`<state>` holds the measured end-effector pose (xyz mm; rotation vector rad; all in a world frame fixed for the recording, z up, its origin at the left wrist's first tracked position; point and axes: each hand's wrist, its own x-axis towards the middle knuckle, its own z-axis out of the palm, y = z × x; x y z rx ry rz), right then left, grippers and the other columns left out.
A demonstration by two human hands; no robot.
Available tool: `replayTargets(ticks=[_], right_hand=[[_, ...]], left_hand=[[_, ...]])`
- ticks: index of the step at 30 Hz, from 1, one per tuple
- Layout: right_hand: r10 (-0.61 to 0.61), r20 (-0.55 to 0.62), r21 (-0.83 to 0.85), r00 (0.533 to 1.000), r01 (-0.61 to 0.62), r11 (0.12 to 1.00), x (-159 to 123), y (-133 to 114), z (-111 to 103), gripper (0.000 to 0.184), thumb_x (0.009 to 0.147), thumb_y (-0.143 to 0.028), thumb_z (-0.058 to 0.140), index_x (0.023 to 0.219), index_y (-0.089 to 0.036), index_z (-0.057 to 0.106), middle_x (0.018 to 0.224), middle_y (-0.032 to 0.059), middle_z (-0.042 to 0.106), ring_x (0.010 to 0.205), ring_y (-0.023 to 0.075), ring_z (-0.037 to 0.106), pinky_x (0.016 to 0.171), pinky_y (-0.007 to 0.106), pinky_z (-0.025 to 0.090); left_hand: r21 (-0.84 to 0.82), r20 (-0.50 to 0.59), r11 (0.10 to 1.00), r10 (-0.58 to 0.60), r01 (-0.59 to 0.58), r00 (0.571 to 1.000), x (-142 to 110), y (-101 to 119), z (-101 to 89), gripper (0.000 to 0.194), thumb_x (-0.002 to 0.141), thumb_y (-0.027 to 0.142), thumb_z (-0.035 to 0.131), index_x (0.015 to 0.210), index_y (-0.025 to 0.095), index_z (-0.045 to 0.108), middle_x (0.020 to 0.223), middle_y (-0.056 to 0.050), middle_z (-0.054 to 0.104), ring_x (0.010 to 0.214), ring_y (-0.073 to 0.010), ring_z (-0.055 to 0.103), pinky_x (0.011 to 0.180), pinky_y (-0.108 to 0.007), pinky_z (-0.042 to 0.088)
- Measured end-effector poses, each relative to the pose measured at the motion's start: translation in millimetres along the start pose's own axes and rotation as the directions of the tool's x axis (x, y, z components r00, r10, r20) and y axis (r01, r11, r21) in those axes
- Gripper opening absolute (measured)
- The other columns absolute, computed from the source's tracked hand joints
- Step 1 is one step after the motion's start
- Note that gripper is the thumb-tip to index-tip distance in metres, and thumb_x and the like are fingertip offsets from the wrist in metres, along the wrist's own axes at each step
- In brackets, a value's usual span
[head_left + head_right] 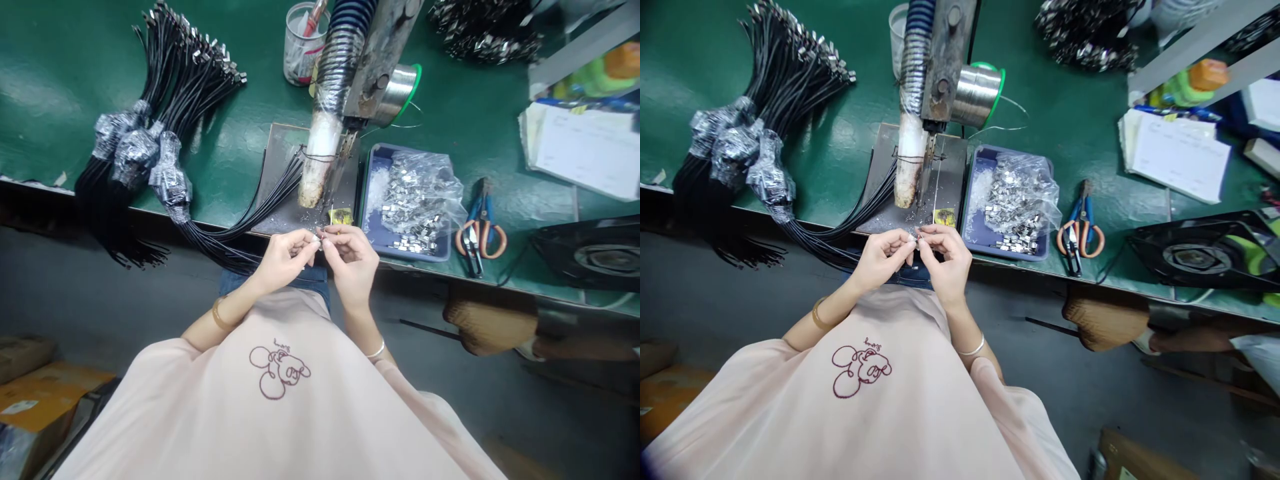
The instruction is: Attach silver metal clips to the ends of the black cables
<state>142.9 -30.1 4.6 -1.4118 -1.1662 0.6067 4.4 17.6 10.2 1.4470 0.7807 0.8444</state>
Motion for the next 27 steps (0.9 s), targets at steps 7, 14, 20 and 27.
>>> replayTargets(ticks=[7, 14, 20, 27], right_hand=[[-0.041, -0.027, -0.069, 0.999, 0.039, 0.997, -2.0, 1.6, 6.9, 0.011, 0.091, -0.031, 0.065, 0.085, -0.023, 0.068, 0.100, 0.0060, 0.072, 0.093, 0.0212, 0.074, 0.080, 0.038, 0.063], [-0.373, -0.050, -0.253, 0.927, 0.349, 0.902, -1.5, -2.5, -5.8, 0.008, 0.095, -0.021, 0.058, 0.093, -0.025, 0.064, 0.098, 0.0042, 0.076, 0.092, 0.0190, 0.075, 0.080, 0.036, 0.062], [-0.317, -0.042, -0.248, 0.948, 0.297, 0.922, 1.1, 0.7, -6.9, 0.004, 0.092, -0.021, 0.063, 0.089, -0.024, 0.065, 0.090, 0.0033, 0.076, 0.083, 0.0185, 0.075, 0.071, 0.032, 0.063], [-0.398, 0.040, -0.311, 0.916, 0.390, 0.867, 5.4, 1.7, -8.8, 0.009, 0.088, -0.016, 0.067, 0.085, -0.025, 0.066, 0.093, 0.0029, 0.079, 0.085, 0.0197, 0.076, 0.076, 0.036, 0.063]], left_hand=[[-0.315, 0.027, 0.927, -0.207, 0.205, 0.978, 2.6, -2.0, -3.9, 0.045, 0.077, 0.058, 0.076, 0.082, 0.015, 0.063, 0.054, 0.004, 0.058, 0.045, -0.0050, 0.045, 0.050, -0.020, 0.040], [-0.395, -0.038, 0.896, -0.236, 0.202, 0.971, 10.4, -5.1, -3.3, 0.033, 0.068, 0.042, 0.085, 0.077, 0.013, 0.073, 0.072, -0.002, 0.069, 0.063, -0.0088, 0.057, 0.064, -0.023, 0.048], [-0.368, -0.056, 0.909, -0.231, 0.195, 0.971, 15.3, -5.3, -3.4, 0.026, 0.067, 0.036, 0.083, 0.071, 0.013, 0.071, 0.069, 0.000, 0.068, 0.063, -0.0081, 0.056, 0.063, -0.021, 0.045], [-0.338, -0.077, 0.922, -0.225, 0.187, 0.971, 18.4, -7.1, -2.6, 0.032, 0.068, 0.044, 0.083, 0.070, 0.014, 0.071, 0.068, -0.001, 0.068, 0.064, -0.0098, 0.059, 0.067, -0.024, 0.050]])
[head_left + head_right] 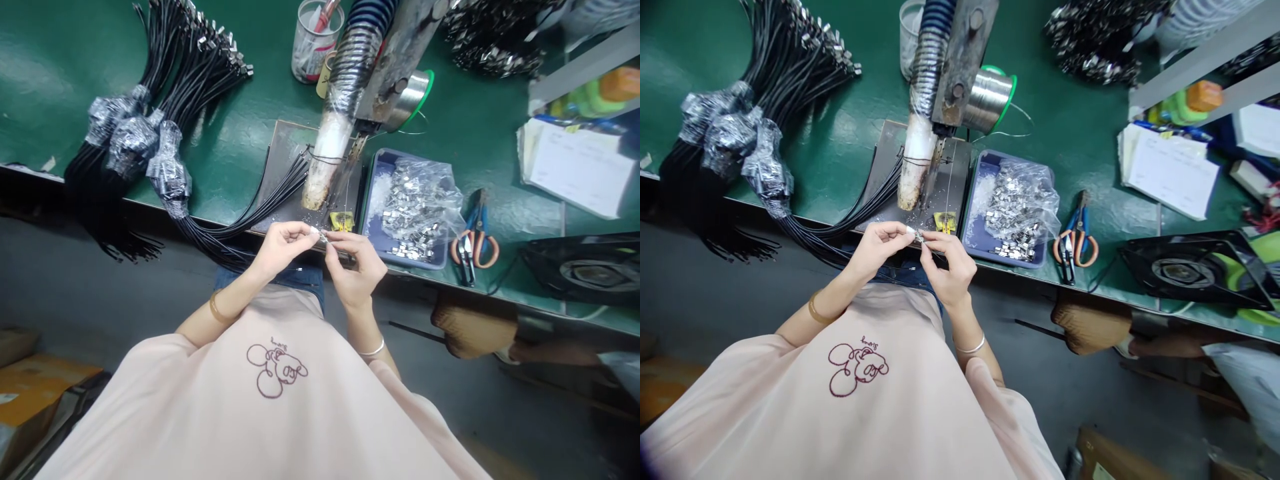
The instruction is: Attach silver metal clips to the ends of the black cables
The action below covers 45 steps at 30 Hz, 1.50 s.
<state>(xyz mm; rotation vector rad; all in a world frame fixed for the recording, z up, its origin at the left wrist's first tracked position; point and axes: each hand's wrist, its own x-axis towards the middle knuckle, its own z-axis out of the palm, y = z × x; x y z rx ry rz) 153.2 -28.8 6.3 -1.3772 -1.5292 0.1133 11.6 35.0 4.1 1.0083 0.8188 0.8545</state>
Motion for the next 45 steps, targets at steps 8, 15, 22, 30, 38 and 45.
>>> replayTargets(ticks=[8, 15, 22, 30, 38, 45], right_hand=[[-0.090, 0.009, -0.059, 0.996, 0.091, 0.994, -0.2, 6.4, 1.2, 0.011, 0.088, -0.015, 0.065, 0.087, -0.026, 0.065, 0.094, 0.0034, 0.080, 0.085, 0.0204, 0.077, 0.076, 0.037, 0.063], [-0.169, 0.009, -0.093, 0.986, 0.169, 0.981, 1.5, 9.0, 3.5, 0.016, 0.089, -0.010, 0.063, 0.089, -0.026, 0.062, 0.095, 0.0036, 0.079, 0.087, 0.0182, 0.076, 0.075, 0.033, 0.061], [-0.127, -0.036, -0.093, 0.991, 0.124, 0.988, 2.5, 8.4, 8.6, 0.015, 0.088, -0.008, 0.063, 0.090, -0.023, 0.062, 0.095, 0.0033, 0.077, 0.088, 0.0173, 0.075, 0.078, 0.032, 0.061], [-0.111, -0.036, -0.068, 0.993, 0.108, 0.992, 6.4, 8.5, 10.1, 0.017, 0.087, -0.007, 0.064, 0.088, -0.023, 0.062, 0.093, 0.0026, 0.076, 0.087, 0.0167, 0.075, 0.078, 0.032, 0.061], [0.033, -0.064, 0.035, 0.997, -0.031, 0.999, 5.0, 6.7, 7.9, 0.012, 0.088, -0.012, 0.066, 0.084, -0.022, 0.064, 0.090, 0.0026, 0.077, 0.086, 0.0171, 0.075, 0.073, 0.031, 0.061], [0.327, 0.064, 0.278, 0.943, -0.332, 0.901, 3.8, 3.6, 2.7, 0.008, 0.089, -0.022, 0.067, 0.080, -0.022, 0.065, 0.091, 0.0031, 0.075, 0.084, 0.0156, 0.075, 0.071, 0.027, 0.062]], left_hand=[[0.018, -0.044, 1.000, -0.002, 0.003, 0.999, 3.0, 3.5, 2.1, 0.032, 0.067, 0.042, 0.082, 0.066, 0.013, 0.069, 0.064, 0.000, 0.066, 0.061, -0.0095, 0.056, 0.064, -0.023, 0.049], [0.111, -0.071, 0.992, 0.065, -0.057, 0.995, 5.6, 6.6, 6.6, 0.020, 0.068, 0.031, 0.075, 0.065, 0.013, 0.066, 0.059, 0.002, 0.060, 0.057, -0.0085, 0.052, 0.059, -0.021, 0.045], [0.183, -0.148, 0.980, 0.109, -0.081, 0.983, 6.6, 7.7, 10.8, 0.013, 0.067, 0.025, 0.069, 0.065, 0.012, 0.068, 0.056, 0.003, 0.057, 0.055, -0.0070, 0.046, 0.053, -0.018, 0.038], [0.146, -0.131, 0.982, 0.141, -0.122, 0.981, 9.5, 9.8, 12.2, 0.014, 0.068, 0.025, 0.068, 0.061, 0.013, 0.065, 0.053, 0.004, 0.053, 0.051, -0.0059, 0.041, 0.051, -0.018, 0.036], [0.131, -0.090, 0.990, 0.068, -0.056, 0.994, 5.9, 8.2, 7.5, 0.029, 0.070, 0.037, 0.079, 0.068, 0.014, 0.061, 0.052, 0.007, 0.046, 0.048, -0.0039, 0.038, 0.049, -0.019, 0.030], [0.013, 0.108, 0.996, -0.090, 0.089, 0.990, -3.7, 8.4, -2.1, 0.050, 0.076, 0.062, 0.074, 0.072, 0.015, 0.057, 0.049, 0.004, 0.057, 0.034, -0.0022, 0.035, 0.036, -0.019, 0.022]])
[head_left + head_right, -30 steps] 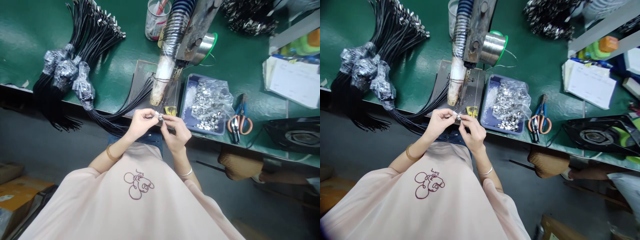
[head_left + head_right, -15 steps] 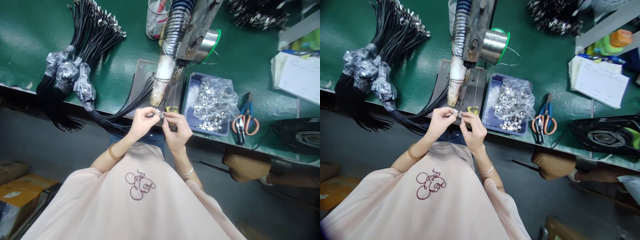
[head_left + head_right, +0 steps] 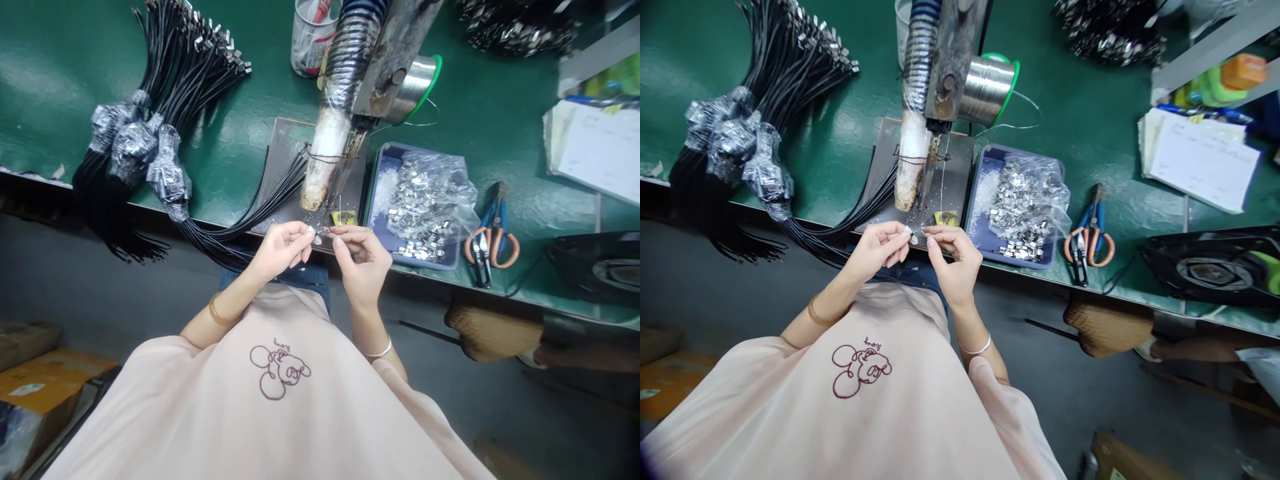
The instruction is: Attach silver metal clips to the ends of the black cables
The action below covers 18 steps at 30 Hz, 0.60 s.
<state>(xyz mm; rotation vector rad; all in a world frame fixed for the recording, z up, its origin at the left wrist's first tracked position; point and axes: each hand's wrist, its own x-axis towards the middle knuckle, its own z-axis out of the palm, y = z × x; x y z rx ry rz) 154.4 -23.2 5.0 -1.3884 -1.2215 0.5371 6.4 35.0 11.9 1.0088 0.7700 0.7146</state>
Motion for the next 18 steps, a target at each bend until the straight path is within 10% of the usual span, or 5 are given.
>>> replayTargets(ticks=[18], right_hand=[[-0.071, 0.070, -0.148, 0.995, 0.080, 0.986, -2.5, -6.0, -2.1, 0.008, 0.087, -0.020, 0.068, 0.080, -0.023, 0.070, 0.093, 0.0031, 0.075, 0.090, 0.0190, 0.073, 0.080, 0.036, 0.062]], left_hand=[[-0.036, 0.067, 0.999, -0.027, 0.030, 0.997, -4.3, 5.0, -2.9, 0.052, 0.076, 0.063, 0.075, 0.072, 0.014, 0.056, 0.050, 0.003, 0.059, 0.033, -0.0011, 0.034, 0.035, -0.018, 0.019]])
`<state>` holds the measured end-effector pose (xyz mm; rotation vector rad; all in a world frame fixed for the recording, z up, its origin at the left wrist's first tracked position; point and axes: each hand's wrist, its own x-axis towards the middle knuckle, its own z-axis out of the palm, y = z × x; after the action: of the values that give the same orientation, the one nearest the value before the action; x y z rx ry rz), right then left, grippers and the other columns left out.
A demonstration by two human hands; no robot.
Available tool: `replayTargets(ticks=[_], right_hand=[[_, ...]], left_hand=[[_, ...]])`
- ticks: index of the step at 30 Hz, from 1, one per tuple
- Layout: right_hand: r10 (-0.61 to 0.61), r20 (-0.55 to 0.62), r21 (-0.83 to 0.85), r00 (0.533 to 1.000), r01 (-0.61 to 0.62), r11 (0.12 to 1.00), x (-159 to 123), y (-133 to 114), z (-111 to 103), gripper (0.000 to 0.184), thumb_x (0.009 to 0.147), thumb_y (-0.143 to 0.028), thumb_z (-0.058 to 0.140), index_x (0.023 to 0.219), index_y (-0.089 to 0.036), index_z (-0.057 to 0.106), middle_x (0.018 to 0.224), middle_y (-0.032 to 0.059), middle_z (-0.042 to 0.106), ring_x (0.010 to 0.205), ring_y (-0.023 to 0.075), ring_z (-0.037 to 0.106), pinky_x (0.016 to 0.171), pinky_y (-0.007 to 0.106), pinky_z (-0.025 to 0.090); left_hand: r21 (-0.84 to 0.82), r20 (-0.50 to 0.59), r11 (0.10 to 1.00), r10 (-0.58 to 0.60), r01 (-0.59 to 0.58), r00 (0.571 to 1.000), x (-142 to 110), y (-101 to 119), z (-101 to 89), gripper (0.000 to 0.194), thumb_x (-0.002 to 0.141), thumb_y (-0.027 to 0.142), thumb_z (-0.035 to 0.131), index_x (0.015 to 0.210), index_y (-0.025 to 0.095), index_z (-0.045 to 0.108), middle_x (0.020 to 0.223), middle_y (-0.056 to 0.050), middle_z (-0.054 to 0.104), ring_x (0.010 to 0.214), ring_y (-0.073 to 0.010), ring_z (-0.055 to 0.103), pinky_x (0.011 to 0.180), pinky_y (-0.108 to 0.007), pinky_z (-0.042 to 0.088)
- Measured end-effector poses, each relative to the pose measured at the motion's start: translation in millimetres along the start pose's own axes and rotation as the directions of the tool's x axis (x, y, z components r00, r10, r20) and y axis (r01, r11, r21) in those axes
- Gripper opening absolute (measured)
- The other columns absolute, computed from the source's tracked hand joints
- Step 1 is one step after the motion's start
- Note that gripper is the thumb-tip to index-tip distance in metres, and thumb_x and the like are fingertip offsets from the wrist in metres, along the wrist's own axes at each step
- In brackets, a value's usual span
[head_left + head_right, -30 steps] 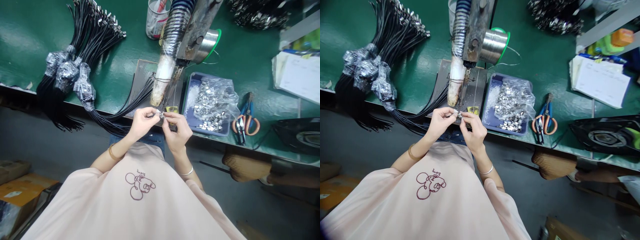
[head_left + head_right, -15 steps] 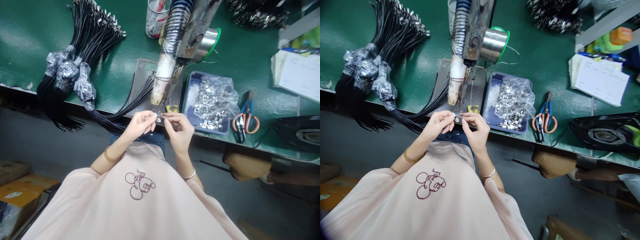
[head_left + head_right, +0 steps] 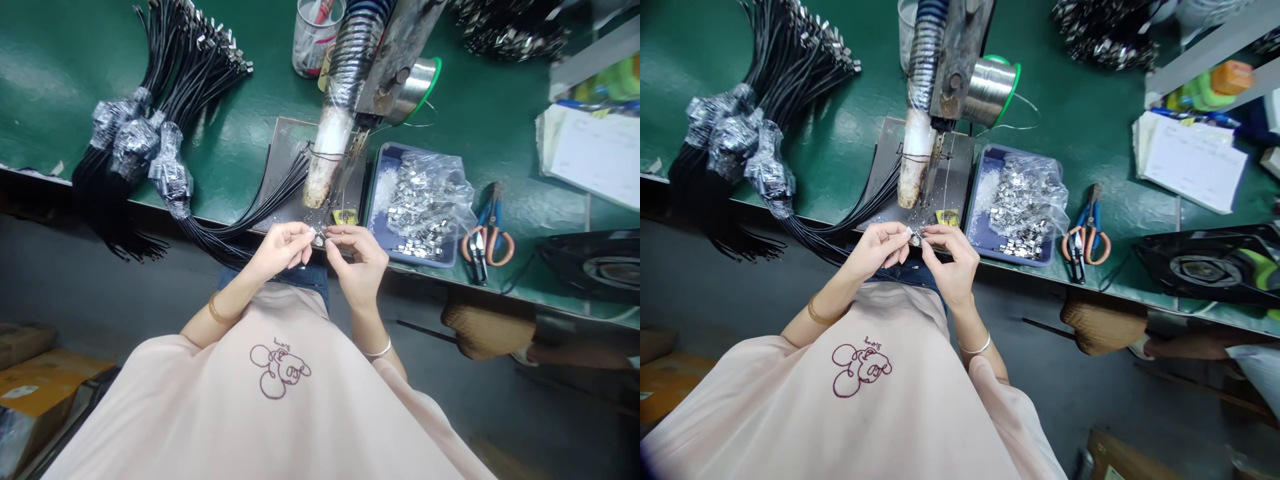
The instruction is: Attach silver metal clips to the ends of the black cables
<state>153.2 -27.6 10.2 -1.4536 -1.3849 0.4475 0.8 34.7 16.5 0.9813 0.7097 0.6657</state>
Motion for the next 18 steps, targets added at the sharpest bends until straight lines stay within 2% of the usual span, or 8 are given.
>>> replayTargets(ticks=[3, 6, 9, 13, 18], right_hand=[[-0.067, 0.003, -0.045, 0.998, 0.067, 0.997, -1.1, 0.2, -0.8, 0.008, 0.086, -0.018, 0.069, 0.080, -0.023, 0.071, 0.093, 0.0027, 0.076, 0.090, 0.0189, 0.073, 0.080, 0.036, 0.062], [-0.088, -0.057, -0.030, 0.994, 0.087, 0.996, -2.1, 0.4, -1.8, 0.009, 0.087, -0.018, 0.069, 0.081, -0.023, 0.071, 0.093, 0.0026, 0.075, 0.090, 0.0185, 0.074, 0.078, 0.035, 0.062], [0.011, -0.101, 0.071, 0.995, -0.004, 0.997, -1.8, 0.6, -3.2, 0.008, 0.089, -0.022, 0.068, 0.081, -0.023, 0.070, 0.092, 0.0034, 0.074, 0.087, 0.0180, 0.074, 0.074, 0.032, 0.062], [0.143, -0.007, 0.186, 0.990, -0.140, 0.973, 0.2, 2.5, -4.4, 0.009, 0.087, -0.028, 0.071, 0.080, -0.022, 0.070, 0.091, 0.0037, 0.074, 0.082, 0.0164, 0.074, 0.072, 0.029, 0.063], [0.188, 0.062, 0.217, 0.980, -0.197, 0.956, 1.2, 6.6, -1.2, 0.009, 0.083, -0.028, 0.074, 0.079, -0.021, 0.071, 0.093, 0.0038, 0.074, 0.084, 0.0149, 0.073, 0.072, 0.027, 0.063]], left_hand=[[0.000, -0.003, 1.000, -0.003, 0.003, 1.000, 0.0, -0.4, -0.3, 0.052, 0.075, 0.063, 0.075, 0.071, 0.014, 0.056, 0.051, 0.003, 0.059, 0.033, -0.0011, 0.034, 0.035, -0.018, 0.019], [0.008, -0.025, 1.000, 0.017, -0.017, 1.000, 0.3, -2.1, 0.8, 0.051, 0.075, 0.062, 0.076, 0.072, 0.015, 0.057, 0.053, 0.003, 0.060, 0.035, -0.0013, 0.035, 0.037, -0.018, 0.022], [0.039, -0.080, 0.997, 0.070, -0.067, 0.994, 0.4, -3.1, 3.4, 0.047, 0.071, 0.057, 0.081, 0.072, 0.015, 0.061, 0.055, 0.003, 0.059, 0.042, -0.0029, 0.040, 0.041, -0.019, 0.029], [0.081, -0.128, 0.991, 0.118, -0.108, 0.985, -0.9, -2.3, 6.2, 0.039, 0.070, 0.049, 0.084, 0.074, 0.014, 0.066, 0.059, 0.003, 0.059, 0.050, -0.0057, 0.047, 0.049, -0.020, 0.038], [0.091, -0.112, 0.988, 0.137, -0.127, 0.984, -2.0, -6.7, 6.3, 0.036, 0.071, 0.047, 0.083, 0.074, 0.014, 0.068, 0.064, 0.001, 0.063, 0.056, -0.0075, 0.053, 0.056, -0.021, 0.045]])
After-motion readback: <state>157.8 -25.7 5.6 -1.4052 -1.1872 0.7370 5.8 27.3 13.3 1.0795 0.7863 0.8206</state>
